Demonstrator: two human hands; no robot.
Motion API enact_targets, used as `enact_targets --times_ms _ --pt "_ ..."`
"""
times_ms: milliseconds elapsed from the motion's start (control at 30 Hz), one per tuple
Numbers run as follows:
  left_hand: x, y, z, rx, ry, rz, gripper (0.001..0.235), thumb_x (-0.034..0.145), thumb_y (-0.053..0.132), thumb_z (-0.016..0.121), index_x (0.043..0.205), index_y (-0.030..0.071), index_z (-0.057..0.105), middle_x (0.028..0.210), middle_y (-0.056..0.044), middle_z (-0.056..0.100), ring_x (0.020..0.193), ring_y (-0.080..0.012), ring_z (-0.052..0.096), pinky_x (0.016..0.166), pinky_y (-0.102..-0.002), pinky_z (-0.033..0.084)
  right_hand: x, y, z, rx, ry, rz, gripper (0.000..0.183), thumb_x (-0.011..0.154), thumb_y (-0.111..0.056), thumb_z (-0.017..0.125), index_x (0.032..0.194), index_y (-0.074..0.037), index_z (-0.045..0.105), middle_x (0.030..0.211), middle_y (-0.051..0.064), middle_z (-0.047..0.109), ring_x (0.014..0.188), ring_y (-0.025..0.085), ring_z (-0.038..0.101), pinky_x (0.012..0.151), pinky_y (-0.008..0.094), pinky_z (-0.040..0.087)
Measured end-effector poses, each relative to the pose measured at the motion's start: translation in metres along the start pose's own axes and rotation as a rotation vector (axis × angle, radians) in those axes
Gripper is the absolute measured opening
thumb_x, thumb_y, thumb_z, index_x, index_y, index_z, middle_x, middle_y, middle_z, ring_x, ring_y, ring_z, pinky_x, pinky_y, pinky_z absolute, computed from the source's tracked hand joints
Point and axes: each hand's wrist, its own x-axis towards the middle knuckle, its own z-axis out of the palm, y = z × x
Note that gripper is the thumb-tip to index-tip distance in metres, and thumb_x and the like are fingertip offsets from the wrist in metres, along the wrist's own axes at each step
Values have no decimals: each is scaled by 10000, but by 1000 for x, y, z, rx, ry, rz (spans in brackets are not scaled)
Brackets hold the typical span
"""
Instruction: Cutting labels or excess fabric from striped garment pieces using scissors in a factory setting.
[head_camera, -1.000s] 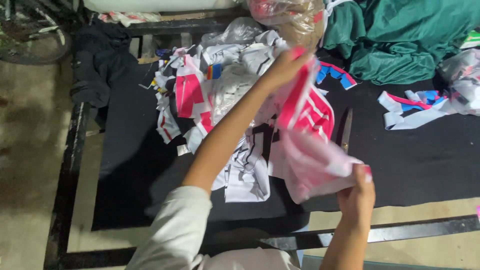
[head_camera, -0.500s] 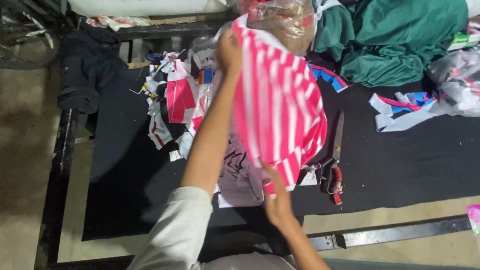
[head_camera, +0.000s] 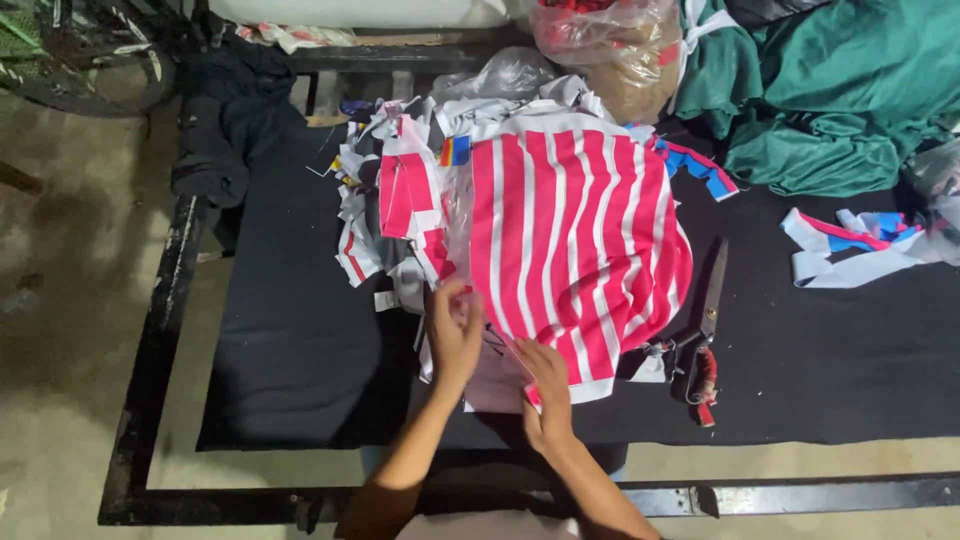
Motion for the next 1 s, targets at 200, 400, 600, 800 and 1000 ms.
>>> enact_targets --times_ms 200,400,600,800,1000 --pt "-7 41 -8 -667 -597 -999 696 856 610 535 1367 142 598 1188 -111 720 1056 -254 700 767 -349 579 6 -11 -9 -239 -99 -138 443 1055 -413 451 1321 -112 637 1467 83 592 1363 359 527 1150 565 359" --pt "-32 -55 14 -616 -403 -1087 969 824 491 894 1575 161 379 1627 -205 300 1543 -434 122 1156 -709 -31 16 17 -32 -345 -374 9 784 883 -756 526 1369 -147 616 1522 142 524 1400 432 411 1182 711 75" --pt "-31 -63 -7 -817 -305 -1070 287 770 130 920 1003 120 753 901 -97 724 844 -300 731 826 -463 558 24 86 -56 -958 -320 419 541 1017 -477 541 1466 -176 572 1551 82 499 1495 389 343 1153 728 245" --pt "-31 -58 10 -880 -338 -990 118 928 134 773 1031 107 724 937 -46 690 935 -194 715 947 -399 528 43 130 -63 -924 -330 554 691 1004 -508 507 1563 -107 439 1620 183 410 1467 552 324 1136 697 325" --pt "-11 -44 41 -862 -263 -858 152 1024 178 645 1162 136 691 1003 -9 641 961 -113 658 948 -342 520 75 160 -79 -880 -461 567 760 1013 -605 419 1640 -190 307 1717 88 244 1547 503 150 1201 678 214"
